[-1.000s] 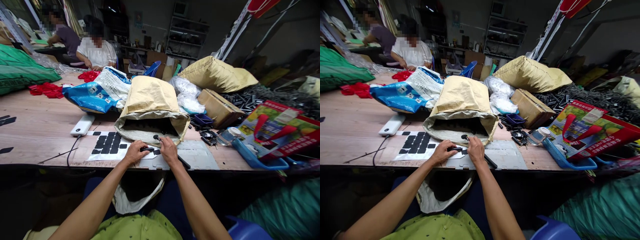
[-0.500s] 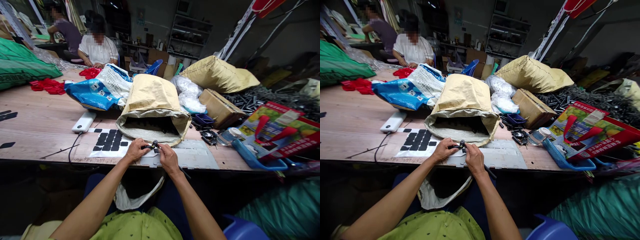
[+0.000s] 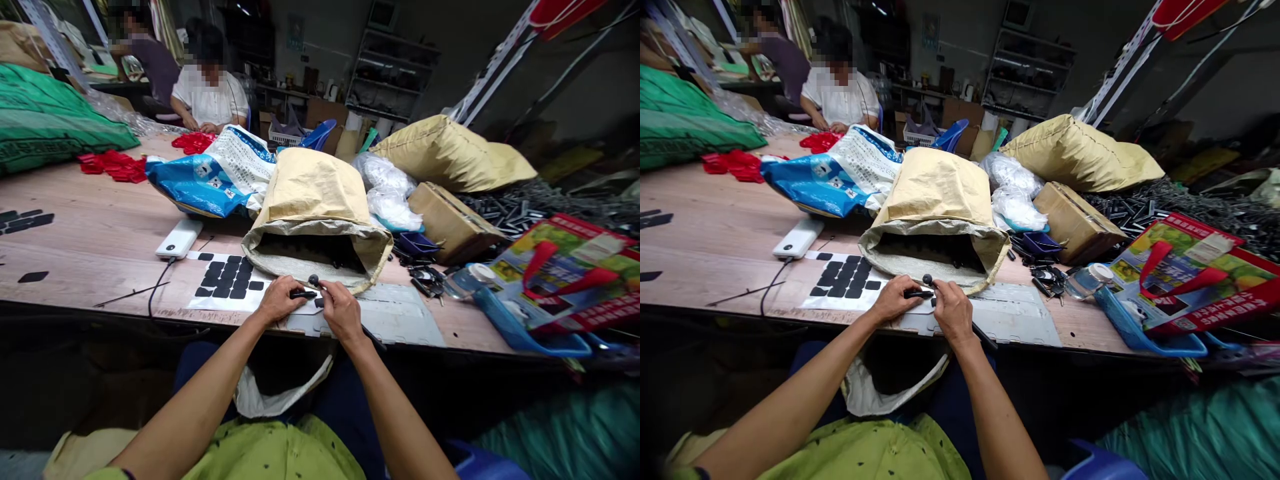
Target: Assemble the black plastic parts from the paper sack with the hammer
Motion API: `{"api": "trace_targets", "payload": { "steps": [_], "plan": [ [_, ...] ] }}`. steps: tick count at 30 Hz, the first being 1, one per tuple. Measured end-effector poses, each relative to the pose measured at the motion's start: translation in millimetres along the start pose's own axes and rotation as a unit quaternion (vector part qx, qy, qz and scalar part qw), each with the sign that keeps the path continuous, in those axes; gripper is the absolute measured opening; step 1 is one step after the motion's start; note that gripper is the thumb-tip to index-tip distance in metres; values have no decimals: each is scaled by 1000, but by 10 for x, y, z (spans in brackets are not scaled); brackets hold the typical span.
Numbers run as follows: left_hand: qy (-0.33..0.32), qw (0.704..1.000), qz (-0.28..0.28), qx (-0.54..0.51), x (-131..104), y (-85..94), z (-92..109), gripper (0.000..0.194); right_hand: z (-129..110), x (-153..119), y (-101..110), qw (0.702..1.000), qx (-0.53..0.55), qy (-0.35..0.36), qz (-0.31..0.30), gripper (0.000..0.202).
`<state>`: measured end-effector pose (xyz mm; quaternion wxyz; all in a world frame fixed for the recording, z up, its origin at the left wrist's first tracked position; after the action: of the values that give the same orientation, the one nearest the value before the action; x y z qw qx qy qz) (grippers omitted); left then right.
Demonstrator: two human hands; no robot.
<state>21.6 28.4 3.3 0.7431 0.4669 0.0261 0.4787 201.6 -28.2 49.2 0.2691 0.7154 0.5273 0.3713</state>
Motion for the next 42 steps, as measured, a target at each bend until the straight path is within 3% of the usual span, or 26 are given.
{"api": "trace_targets", "payload": {
  "steps": [4,9,16,29,42],
  "plan": [
    [2,1000,1,-1,5,9,6,18,123,259,16,998,-48,-29,29,27],
    [2,1000,-3,-9,7,9,-9,18,263,428,-145,990,-133,-33,30,23],
    [1,1000,-12,-14,5,3,-30,15,310,343,-321,981,-183,-22,60,21],
    [-3,999,-41,9,4,-32,-86,39,296,314,-331,976,-209,-13,64,21],
    [0,999,-37,2,16,-22,-97,49,303,319,-344,975,-213,-15,62,22]
  ]
}}
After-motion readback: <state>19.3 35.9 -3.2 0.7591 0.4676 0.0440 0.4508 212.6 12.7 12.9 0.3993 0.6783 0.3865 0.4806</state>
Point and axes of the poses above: each hand's wrist, its own x-axis towards the middle knuckle, its own y-axis out of the back of the hand, z = x × y, the point moved 3 cm from there along x, towards the middle knuckle, and after that the axes turned 15 degrees about -y, right-handed, at the moved point
